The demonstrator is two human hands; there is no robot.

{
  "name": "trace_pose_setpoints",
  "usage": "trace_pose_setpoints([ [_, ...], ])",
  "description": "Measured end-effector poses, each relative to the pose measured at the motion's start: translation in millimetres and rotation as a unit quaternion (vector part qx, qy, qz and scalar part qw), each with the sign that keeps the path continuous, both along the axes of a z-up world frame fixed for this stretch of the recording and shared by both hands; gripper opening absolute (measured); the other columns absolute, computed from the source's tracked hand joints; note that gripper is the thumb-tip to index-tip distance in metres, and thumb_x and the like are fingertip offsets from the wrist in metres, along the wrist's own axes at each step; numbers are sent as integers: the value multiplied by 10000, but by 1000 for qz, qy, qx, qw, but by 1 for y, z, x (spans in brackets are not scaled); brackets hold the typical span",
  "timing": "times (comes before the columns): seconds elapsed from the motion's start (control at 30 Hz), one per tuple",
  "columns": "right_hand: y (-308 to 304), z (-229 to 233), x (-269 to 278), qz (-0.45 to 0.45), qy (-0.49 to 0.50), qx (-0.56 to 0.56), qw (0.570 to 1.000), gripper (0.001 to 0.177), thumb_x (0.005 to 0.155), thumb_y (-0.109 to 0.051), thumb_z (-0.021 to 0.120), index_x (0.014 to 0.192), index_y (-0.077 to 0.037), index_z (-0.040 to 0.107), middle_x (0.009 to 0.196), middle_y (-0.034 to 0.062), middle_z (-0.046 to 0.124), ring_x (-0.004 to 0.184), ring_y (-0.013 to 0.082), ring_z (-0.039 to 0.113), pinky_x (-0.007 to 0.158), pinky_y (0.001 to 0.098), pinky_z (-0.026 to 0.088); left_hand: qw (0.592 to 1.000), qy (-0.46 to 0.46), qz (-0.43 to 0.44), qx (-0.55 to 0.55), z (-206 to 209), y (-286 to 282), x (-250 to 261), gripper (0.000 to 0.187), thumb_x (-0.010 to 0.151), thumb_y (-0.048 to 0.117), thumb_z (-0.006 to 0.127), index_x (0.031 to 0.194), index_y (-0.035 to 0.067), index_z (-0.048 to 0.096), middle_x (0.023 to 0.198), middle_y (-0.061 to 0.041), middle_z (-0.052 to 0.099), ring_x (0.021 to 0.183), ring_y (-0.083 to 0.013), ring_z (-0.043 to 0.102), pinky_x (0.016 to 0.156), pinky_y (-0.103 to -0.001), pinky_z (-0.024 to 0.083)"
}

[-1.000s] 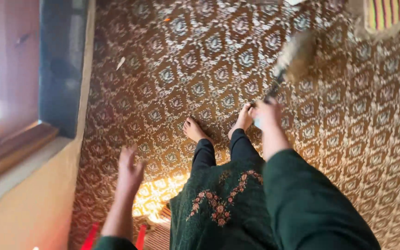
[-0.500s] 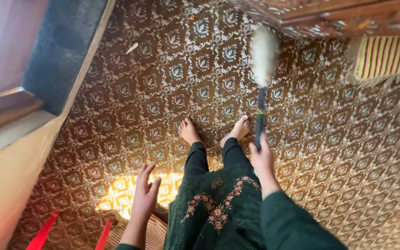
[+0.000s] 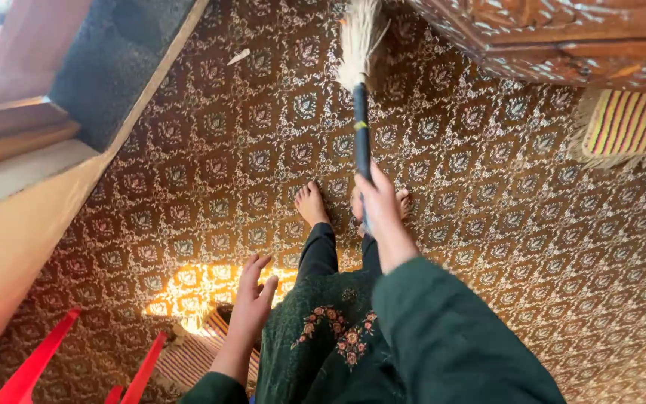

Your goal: Sweeping a patterned carpet floor using a broom and dustpan, and adjusting rugs.

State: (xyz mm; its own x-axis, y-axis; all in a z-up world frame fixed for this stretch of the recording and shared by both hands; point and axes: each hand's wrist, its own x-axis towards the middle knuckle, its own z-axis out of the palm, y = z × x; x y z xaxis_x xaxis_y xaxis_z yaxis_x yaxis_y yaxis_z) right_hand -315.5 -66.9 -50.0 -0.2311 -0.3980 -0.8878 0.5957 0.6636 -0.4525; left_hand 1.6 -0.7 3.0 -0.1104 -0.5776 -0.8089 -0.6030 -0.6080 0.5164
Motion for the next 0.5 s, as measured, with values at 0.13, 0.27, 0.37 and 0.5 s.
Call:
trace_pose_setpoints([
  [0.13,82,42,-11,0,40,22,999,606,1009,-62,545,1584,-199,410,659,-32,471,442,74,440,366,237,335,1000,3,5,0,0,1,5,507,928,261,639,1418,181,538,1642,-118,321,1482,-293,378,1042,-437,485],
  [0.27,153,-3,-23,11,118,105,987,557,999,-66,549,1523,-210,432,623,-11,485,444,95,471,378,266,374,1000,6,16,2,0,4,8,504,935,260,641,1424,182,543,1637,-127,317,1494,-304,354,1050,-446,477],
  [0.37,145,-72,-21,-155,26,47,986,123,1029,-148,572,1050,-61,486,507,19,401,352,174,420,327,332,334,999,-8,17,27,10,1,0,491,951,267,618,1427,186,532,1644,-123,314,1518,-307,319,1048,-451,482],
  [0.5,23,-68,29,-115,-21,37,992,77,1012,-87,578,995,-48,514,584,27,480,422,155,493,386,312,391,999,1,38,21,4,9,2,495,938,268,623,1417,185,536,1640,-123,332,1492,-307,366,1043,-456,490],
])
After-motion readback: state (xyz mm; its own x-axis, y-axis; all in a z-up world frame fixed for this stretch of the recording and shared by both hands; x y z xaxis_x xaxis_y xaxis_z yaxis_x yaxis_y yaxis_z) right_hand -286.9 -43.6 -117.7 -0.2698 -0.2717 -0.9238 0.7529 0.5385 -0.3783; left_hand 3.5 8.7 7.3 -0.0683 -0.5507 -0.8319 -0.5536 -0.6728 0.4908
